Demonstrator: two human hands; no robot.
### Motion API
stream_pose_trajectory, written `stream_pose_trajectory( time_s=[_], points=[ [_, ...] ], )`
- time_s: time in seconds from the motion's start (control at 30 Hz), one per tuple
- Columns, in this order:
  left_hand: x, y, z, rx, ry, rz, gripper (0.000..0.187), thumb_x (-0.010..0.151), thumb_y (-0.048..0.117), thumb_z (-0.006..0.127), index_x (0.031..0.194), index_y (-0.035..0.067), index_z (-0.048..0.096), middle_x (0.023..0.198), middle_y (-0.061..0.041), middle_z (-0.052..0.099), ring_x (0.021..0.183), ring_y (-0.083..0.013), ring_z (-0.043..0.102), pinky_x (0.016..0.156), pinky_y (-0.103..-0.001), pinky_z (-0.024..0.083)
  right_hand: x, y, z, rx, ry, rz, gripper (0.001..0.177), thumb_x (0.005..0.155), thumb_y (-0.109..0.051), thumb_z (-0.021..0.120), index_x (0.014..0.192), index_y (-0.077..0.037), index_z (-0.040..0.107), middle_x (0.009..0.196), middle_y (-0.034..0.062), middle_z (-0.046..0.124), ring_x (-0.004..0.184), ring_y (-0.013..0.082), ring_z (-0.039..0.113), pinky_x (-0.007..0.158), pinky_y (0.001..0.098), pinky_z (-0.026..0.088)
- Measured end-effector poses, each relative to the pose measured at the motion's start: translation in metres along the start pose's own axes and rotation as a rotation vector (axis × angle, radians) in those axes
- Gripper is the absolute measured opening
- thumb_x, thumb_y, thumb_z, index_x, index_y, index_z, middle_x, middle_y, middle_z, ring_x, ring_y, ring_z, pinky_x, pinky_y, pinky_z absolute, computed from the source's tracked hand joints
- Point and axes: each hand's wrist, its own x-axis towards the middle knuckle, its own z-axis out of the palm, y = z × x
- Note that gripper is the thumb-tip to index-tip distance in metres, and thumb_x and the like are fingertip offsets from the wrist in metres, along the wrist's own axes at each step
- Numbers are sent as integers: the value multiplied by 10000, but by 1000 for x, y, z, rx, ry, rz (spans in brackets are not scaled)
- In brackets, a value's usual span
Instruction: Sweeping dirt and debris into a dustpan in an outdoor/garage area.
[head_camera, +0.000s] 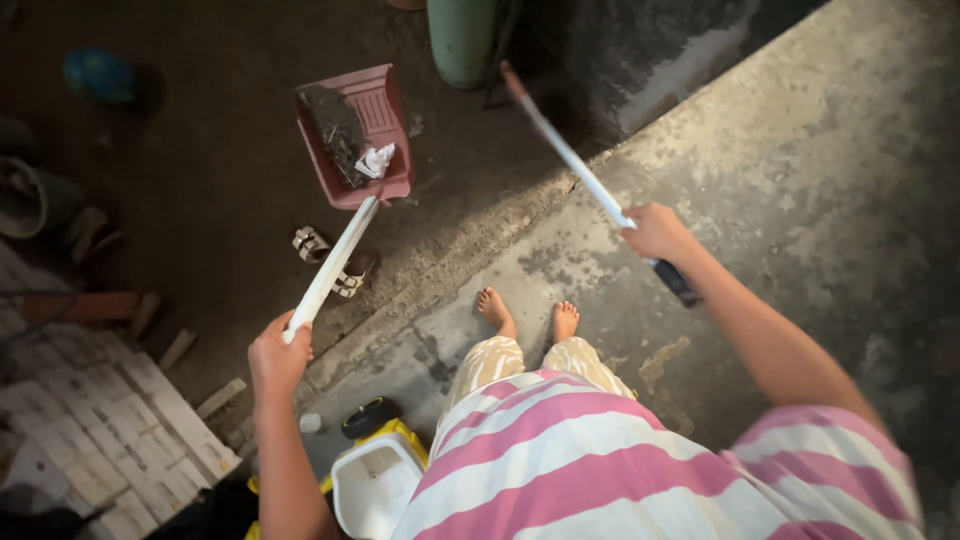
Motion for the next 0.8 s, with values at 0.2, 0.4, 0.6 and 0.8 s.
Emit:
stream_pose_trajectory(
  time_s=[0.2, 0.4, 0.6, 0.8],
  points=[
    [23, 18, 6, -2, -54, 86, 384, 911, 191, 692, 1241, -4, 714, 773, -148, 725, 610, -179, 707, 596, -338, 570, -8, 24, -35, 306, -335, 278, 330, 868, -183, 685, 1165, -72, 775, 720, 137, 737, 594, 250, 665, 570, 436, 546],
    [33, 35, 16, 66, -117, 107, 390, 915, 204, 693, 1248, 3, 712, 757, -162, 730, 608, -188, 713, 605, -346, 566, 83, 54, 57, -330, 36, 83, 199, 852, -143, 663, 949, 5, 753, 829, 246, 727, 748, 391, 713, 699, 488, 583],
    [46, 53, 24, 118, -154, 175, 391, 917, 212, 692, 1250, 7, 710, 761, -168, 733, 608, -203, 722, 609, -355, 568, 18, 73, 61, -57, 312, -28, 430, 823, -207, 744, 1228, -63, 741, 933, 277, 728, 861, 408, 728, 777, 476, 578],
    [62, 55, 46, 104, -192, 234, 383, 907, 209, 690, 1232, 10, 717, 744, -173, 727, 598, -210, 721, 597, -360, 569, -113, 56, 37, -96, 307, 58, 420, 870, -247, 725, 1252, -70, 727, 945, 282, 739, 835, 432, 710, 764, 497, 567]
  ],
)
